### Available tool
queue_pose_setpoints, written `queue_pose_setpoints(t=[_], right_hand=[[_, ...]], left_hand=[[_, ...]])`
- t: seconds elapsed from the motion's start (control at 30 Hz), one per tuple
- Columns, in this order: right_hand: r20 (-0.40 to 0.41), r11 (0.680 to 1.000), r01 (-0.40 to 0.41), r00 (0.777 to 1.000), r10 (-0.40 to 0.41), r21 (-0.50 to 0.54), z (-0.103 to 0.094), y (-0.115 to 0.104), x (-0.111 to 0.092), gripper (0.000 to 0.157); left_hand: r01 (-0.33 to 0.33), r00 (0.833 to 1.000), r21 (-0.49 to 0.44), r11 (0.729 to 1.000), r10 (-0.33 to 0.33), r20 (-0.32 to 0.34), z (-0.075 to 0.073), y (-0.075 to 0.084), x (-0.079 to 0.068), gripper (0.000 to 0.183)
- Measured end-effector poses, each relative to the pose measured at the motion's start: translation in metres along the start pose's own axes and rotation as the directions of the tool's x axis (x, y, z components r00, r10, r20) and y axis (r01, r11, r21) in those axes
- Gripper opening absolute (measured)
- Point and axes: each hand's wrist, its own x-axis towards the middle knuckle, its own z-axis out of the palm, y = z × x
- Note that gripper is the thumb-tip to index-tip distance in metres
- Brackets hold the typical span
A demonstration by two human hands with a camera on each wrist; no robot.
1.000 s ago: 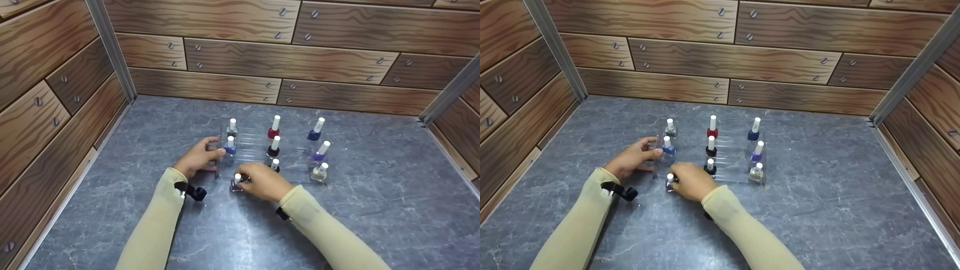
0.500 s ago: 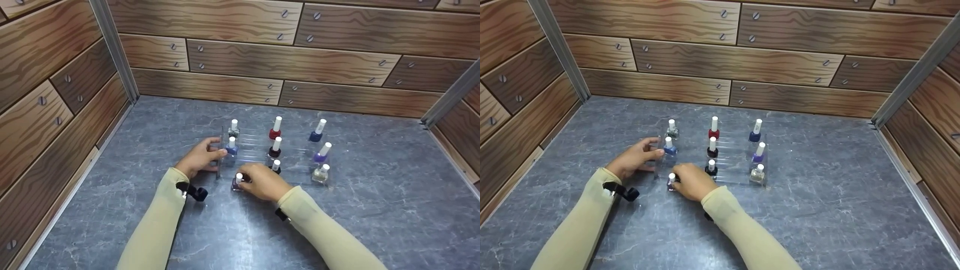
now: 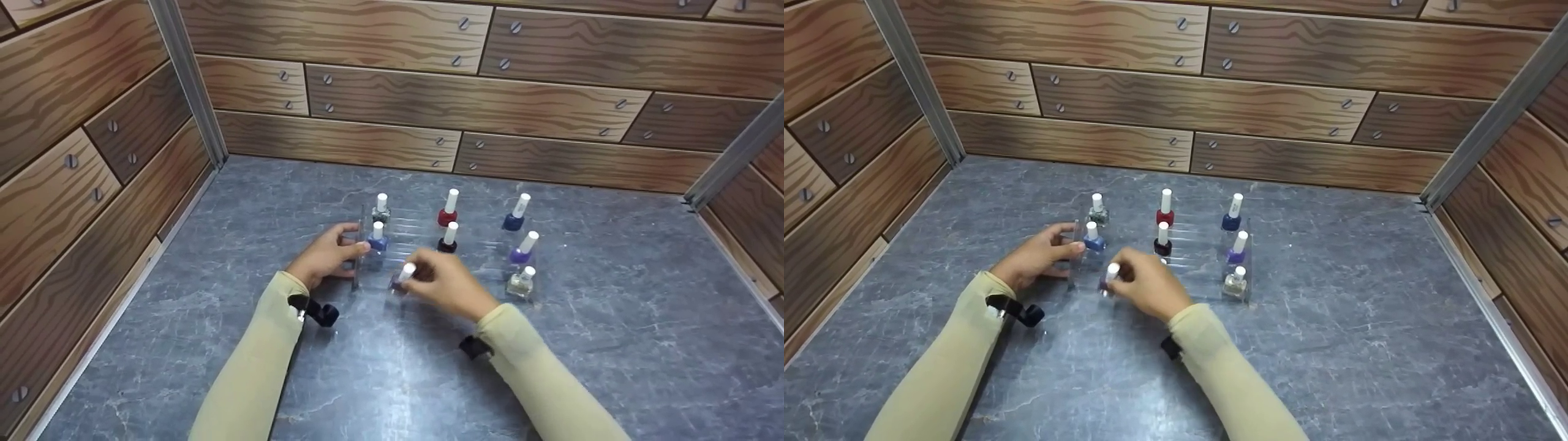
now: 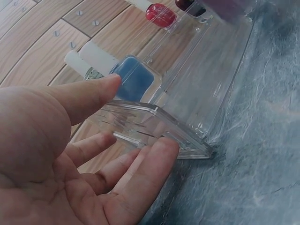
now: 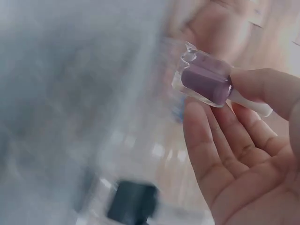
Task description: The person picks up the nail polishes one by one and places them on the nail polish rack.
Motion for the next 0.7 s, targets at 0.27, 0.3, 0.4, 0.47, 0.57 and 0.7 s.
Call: queue_pose_setpoints(t=[0.27,0.3,0.4,0.47,0.57,0.7], right_hand=[[-0.146,0.995,0.054,0.988,-0.042,0.081,-0.024,-0.007,-0.006,0.017],[-0.163,0.995,0.065,0.985,-0.051,0.081,-0.024,-0.007,-0.005,0.017],[-0.22,0.992,0.092,0.973,-0.071,0.087,-0.026,-0.006,-0.004,0.017],[-0.26,0.99,0.096,0.963,-0.067,0.104,-0.026,-0.005,-0.004,0.016],[-0.308,0.987,0.099,0.95,-0.055,0.128,-0.027,-0.004,-0.004,0.016],[-0.341,0.984,0.096,0.939,-0.039,0.152,-0.027,-0.002,-0.003,0.015]], left_hand=[[-0.002,1.0,0.0,1.0,0.002,-0.002,-0.004,-0.003,0.002,0.071],[-0.001,1.0,0.002,1.0,0.001,-0.003,-0.004,-0.003,0.002,0.071],[0.0,1.0,0.011,1.0,0.0,-0.003,-0.004,-0.002,0.001,0.07],[-0.002,1.0,0.015,1.0,0.002,-0.001,-0.003,-0.002,0.001,0.071],[-0.003,1.0,0.015,1.0,0.003,0.001,-0.002,-0.001,0.001,0.071],[0.004,1.0,0.013,1.0,-0.004,-0.001,-0.002,0.0,0.001,0.071]])
